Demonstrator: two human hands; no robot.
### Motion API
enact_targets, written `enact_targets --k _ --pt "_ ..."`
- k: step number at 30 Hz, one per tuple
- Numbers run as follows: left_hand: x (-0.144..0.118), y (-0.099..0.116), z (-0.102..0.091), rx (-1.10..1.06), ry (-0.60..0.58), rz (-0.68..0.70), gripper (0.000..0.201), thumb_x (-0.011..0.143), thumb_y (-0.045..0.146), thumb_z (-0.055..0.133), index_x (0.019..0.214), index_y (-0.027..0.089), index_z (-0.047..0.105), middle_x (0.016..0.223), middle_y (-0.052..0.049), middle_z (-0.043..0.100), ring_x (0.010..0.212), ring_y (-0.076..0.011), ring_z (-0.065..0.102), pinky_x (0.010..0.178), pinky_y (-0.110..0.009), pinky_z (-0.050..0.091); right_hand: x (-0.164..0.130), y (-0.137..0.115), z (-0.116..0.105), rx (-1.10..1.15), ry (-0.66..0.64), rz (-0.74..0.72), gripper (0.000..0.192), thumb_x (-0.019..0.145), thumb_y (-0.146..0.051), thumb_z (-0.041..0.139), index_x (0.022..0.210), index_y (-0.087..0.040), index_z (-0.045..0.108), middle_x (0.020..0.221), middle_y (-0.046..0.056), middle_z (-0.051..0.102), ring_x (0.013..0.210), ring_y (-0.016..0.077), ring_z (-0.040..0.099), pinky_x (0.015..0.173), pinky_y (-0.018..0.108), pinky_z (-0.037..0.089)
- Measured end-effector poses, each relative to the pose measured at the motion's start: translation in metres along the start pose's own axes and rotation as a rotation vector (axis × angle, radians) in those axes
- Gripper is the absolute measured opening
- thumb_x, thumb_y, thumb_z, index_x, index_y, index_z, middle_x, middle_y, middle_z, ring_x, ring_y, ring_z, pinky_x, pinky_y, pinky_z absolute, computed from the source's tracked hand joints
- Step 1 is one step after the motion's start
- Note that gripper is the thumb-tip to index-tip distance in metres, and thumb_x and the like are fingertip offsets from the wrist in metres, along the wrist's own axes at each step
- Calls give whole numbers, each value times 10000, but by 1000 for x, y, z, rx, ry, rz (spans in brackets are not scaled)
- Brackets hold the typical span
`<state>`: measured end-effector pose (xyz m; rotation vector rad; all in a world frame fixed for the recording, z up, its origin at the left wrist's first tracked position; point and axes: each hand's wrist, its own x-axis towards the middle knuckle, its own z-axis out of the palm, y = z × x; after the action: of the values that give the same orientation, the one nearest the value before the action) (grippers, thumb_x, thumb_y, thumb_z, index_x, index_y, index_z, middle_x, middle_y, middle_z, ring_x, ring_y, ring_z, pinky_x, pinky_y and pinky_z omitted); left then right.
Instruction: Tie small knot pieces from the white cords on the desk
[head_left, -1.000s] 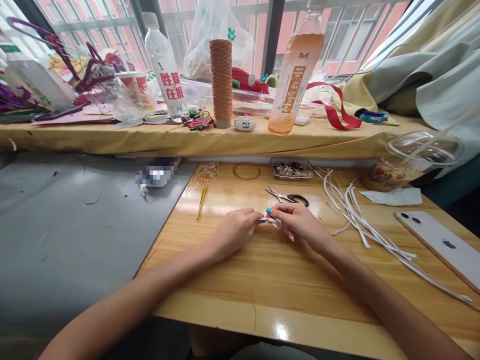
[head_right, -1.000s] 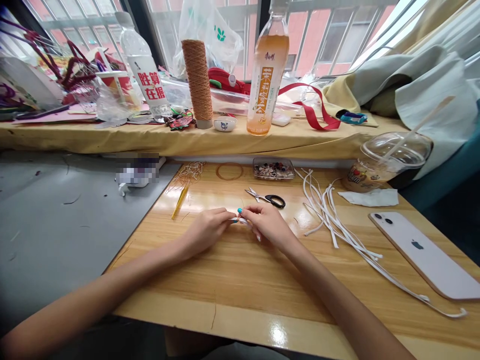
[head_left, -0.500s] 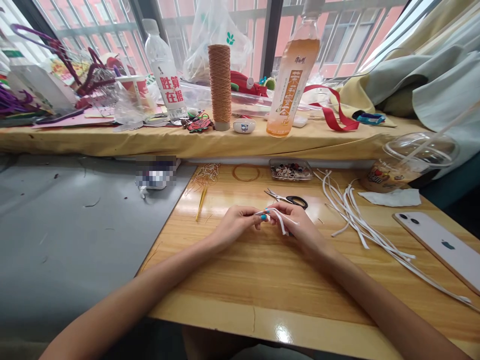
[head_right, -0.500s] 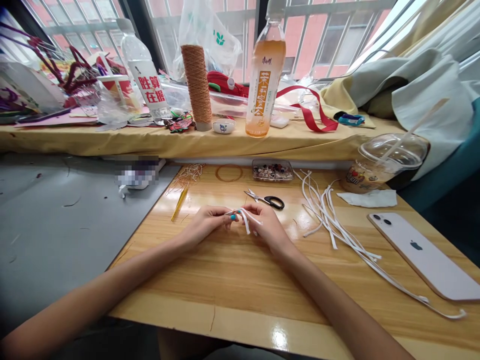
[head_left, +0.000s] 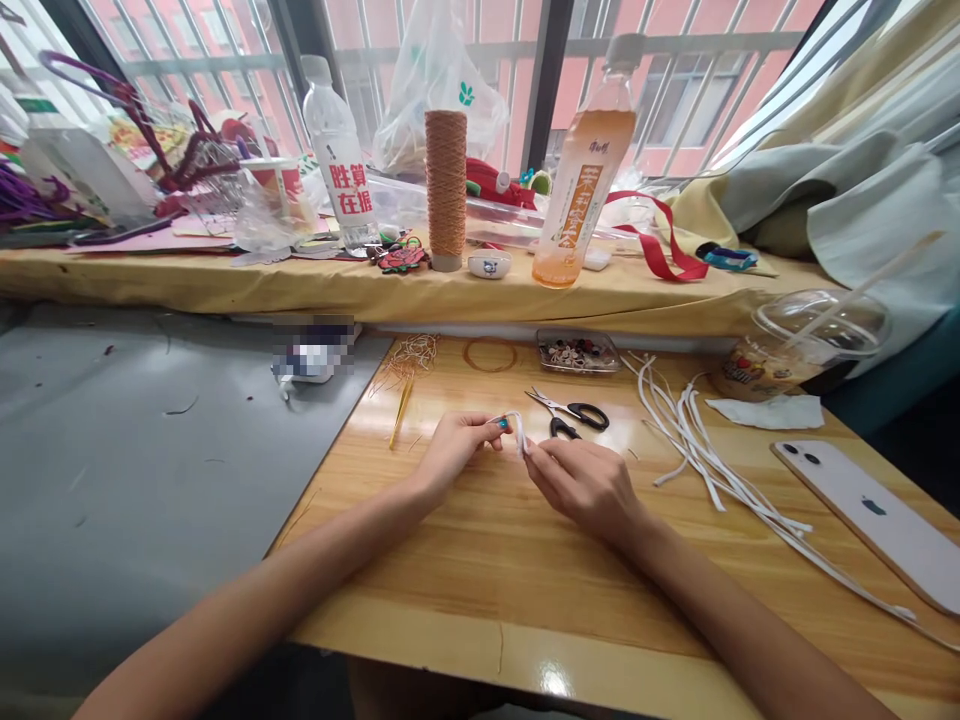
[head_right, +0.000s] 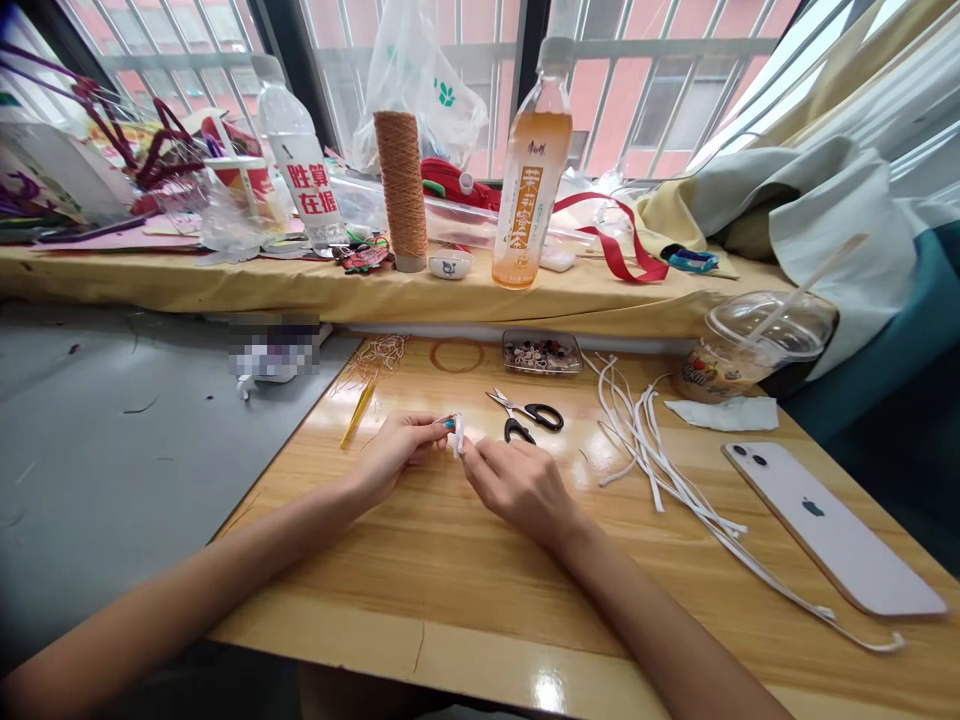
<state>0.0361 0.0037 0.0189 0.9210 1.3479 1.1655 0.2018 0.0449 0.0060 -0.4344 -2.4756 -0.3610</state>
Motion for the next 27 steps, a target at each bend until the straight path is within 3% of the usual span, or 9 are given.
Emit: enact_targets --k 3,5,8,12,16,20,24,27 --pt "-2 3 2 -94 -12 -43 224 594 326 579 566 112 518 467 55 374 380 -20 190 411 -217 82 -3 2 -1 25 32 -121 261 822 -128 424 1041 -183 556 772 46 641 639 111 554 578 241 373" --pt "-2 4 1 -138 -2 -43 216 600 317 574 612 106 530 486 54 390 374 -14 185 405 -213 85 -2 3 -1 47 53 -178 278 813 -102 425 1060 -157 542 816 59 650 671 119 570 591 242 391" --pt "2 0 -1 -49 13 -28 195 612 294 556 625 100 541 483 50 403 377 -18 211 397 -198 117 4 1 -2 72 35 -246 239 825 -102 389 957 -141 584 825 72 655 670 127 576 596 241 411" --pt "10 -10 -4 171 -58 84 184 656 261 494 554 112 527 497 27 444 450 -56 355 430 -184 239 15 -4 -9 67 1 -263 267 837 -114 350 844 -141 615 770 72 656 584 118 550 544 233 387" --pt "8 -13 -3 530 -86 253 231 712 210 418 563 122 572 463 23 460 470 -84 388 448 -194 271 24 -4 -21 46 -111 -119 276 836 -143 368 770 -167 635 592 35 612 497 111 508 492 237 320" --pt "3 -11 -1 864 -158 459 250 744 153 405 666 131 641 630 -29 623 573 -112 497 542 -198 349 30 11 -36 353 -289 128 254 827 -216 411 817 -191 663 653 35 648 572 118 561 524 215 344" --pt "-2 -12 1 987 -263 599 250 763 123 422 846 158 655 779 -54 666 672 -129 565 614 -201 390 33 32 -50 652 -381 468 280 793 -332 456 747 -186 690 631 20 651 564 132 562 511 218 374" --pt "-5 -13 2 969 -342 682 236 767 124 436 854 152 652 763 -53 660 655 -116 559 601 -191 390 31 40 -47 755 -393 605 299 745 -396 498 708 -176 697 627 23 640 572 147 558 499 228 376"
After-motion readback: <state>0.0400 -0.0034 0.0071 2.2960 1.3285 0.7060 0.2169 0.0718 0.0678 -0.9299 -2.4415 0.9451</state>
